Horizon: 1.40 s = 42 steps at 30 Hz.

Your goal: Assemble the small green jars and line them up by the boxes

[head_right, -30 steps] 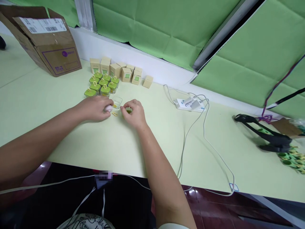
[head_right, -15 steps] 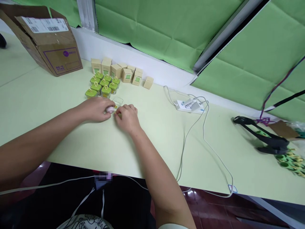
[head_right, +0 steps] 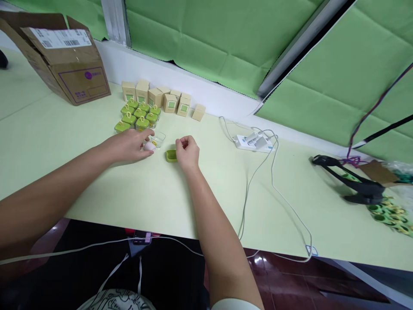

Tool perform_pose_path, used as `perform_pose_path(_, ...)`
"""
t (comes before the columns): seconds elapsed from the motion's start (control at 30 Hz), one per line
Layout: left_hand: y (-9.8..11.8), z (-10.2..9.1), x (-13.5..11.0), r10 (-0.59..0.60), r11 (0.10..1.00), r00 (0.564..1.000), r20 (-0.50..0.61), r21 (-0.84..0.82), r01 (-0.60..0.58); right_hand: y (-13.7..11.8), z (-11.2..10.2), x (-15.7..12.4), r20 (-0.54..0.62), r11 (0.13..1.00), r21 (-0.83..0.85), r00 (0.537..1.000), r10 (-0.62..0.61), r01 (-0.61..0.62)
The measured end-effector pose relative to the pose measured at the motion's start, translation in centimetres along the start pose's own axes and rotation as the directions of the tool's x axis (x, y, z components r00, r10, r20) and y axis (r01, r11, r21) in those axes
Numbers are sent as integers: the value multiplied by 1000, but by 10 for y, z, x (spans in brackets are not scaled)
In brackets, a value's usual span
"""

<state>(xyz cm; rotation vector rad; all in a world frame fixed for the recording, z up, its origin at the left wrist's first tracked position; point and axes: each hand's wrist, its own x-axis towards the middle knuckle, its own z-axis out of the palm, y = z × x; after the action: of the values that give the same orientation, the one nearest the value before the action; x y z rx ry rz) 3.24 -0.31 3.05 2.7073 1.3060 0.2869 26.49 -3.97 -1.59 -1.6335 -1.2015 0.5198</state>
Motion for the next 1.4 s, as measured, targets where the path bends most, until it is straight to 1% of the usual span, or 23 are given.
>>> perform_pose_path(0.17,2,-4,0,21,999,1000,-13,-36,-21,2,0,-1,61,997,-79,998,-20,25)
perform_pose_path(0.3,1,-1,1,56,997,998,-14,-46,-56,4,1,-2,148,988,-131,987,-60,80)
perform_pose_path(0.37,1,1,2,58,997,998,-26,-54,-60,4,2,-3,171,982,-155,982,-82,109)
perform_pose_path(0.5,0,3,3,55,995,997,-45,-78,-58,2,3,-5,179,969,-202,978,-106,142)
perform_pose_path(0.7,1,2,3,41,993,997,-68,-108,-48,0,3,-8,169,960,-241,980,-101,140)
perform_pose_path(0.8,1,0,2,34,994,996,-83,-99,-42,-2,3,-8,141,964,-238,986,-90,122)
perform_pose_path(0.87,1,0,2,40,995,992,-121,-83,-50,-3,2,-7,106,973,-208,991,-83,104)
perform_pose_path(0.93,0,0,2,62,995,979,-192,-59,-75,-3,1,-6,54,984,-160,996,-73,81)
perform_pose_path(1.0,-1,0,3,107,991,952,-285,-42,-123,-2,0,-4,5,992,-113,999,-52,52)
perform_pose_path(1.07,0,1,3,182,977,914,-363,-43,-211,-1,0,-1,-19,997,-73,1000,-22,20)
perform_pose_path(1.13,4,2,1,270,947,882,-386,-59,-316,1,0,0,-14,999,-48,1000,14,-14)
perform_pose_path(1.2,12,7,-3,338,916,876,-345,-93,-390,1,-1,1,2,998,-56,1000,31,-30)
perform_pose_path(1.3,25,18,-8,362,903,909,-207,-163,-397,0,-2,0,40,994,-107,999,22,-18)
perform_pose_path(1.4,34,30,-9,367,911,923,-113,-158,-381,-2,-2,-2,76,991,-136,997,11,0)
